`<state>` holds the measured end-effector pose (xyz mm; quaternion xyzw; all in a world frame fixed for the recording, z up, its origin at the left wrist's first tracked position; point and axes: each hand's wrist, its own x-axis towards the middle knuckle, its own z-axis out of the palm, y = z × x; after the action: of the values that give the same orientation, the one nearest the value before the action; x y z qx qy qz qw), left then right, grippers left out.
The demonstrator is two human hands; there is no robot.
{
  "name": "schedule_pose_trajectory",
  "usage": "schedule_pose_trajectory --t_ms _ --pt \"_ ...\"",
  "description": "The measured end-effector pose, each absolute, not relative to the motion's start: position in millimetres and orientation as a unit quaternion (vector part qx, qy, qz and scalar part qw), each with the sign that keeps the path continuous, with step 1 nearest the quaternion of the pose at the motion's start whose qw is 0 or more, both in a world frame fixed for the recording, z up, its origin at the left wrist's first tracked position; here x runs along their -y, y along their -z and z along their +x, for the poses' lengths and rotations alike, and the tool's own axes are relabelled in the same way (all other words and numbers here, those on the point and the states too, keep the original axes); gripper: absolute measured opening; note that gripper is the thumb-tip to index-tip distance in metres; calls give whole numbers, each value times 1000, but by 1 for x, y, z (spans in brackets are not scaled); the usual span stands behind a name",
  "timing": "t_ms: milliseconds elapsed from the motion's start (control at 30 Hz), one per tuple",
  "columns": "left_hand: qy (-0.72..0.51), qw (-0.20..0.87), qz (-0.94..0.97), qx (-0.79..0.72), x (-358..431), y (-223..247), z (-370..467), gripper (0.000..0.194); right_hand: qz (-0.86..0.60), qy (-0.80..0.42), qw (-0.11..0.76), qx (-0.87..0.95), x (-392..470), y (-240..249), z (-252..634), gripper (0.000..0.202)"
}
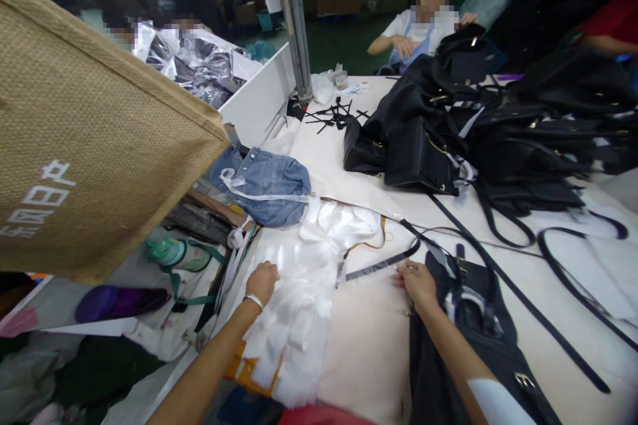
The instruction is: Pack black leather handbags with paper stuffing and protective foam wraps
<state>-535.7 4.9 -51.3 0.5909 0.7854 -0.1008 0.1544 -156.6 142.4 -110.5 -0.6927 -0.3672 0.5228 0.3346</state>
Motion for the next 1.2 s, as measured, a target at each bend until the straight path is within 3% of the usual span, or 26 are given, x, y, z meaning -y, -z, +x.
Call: schedule_pose_trajectory --t_ms 267,367,567,667,833,1033,1200 --pt "99 157 627 -757 -11 13 -548 30 -582 -591 252 498 -71 46 -206 36" --pt "6 180 622 -762 -9 -4 -540 27 -529 -647 227 499 -45 33 -238 38" --pt "-300 582 334 -678 13 -15 -483 33 -473 -777 197 366 -4 21 -280 47" --pt "-335 646 289 -622 28 -6 -446 33 -459 -828 194 255 9 17 -288 46" --pt "-326 654 318 -605 37 7 -418 28 -454 -834 248 189 21 12 -288 40" --pt "-232 673 398 -579 23 7 -433 34 -454 -833 253 190 21 23 -285 37" --pt "-206 520 451 -696 -25 20 -443 40 -556 -750 243 263 30 58 -290 33"
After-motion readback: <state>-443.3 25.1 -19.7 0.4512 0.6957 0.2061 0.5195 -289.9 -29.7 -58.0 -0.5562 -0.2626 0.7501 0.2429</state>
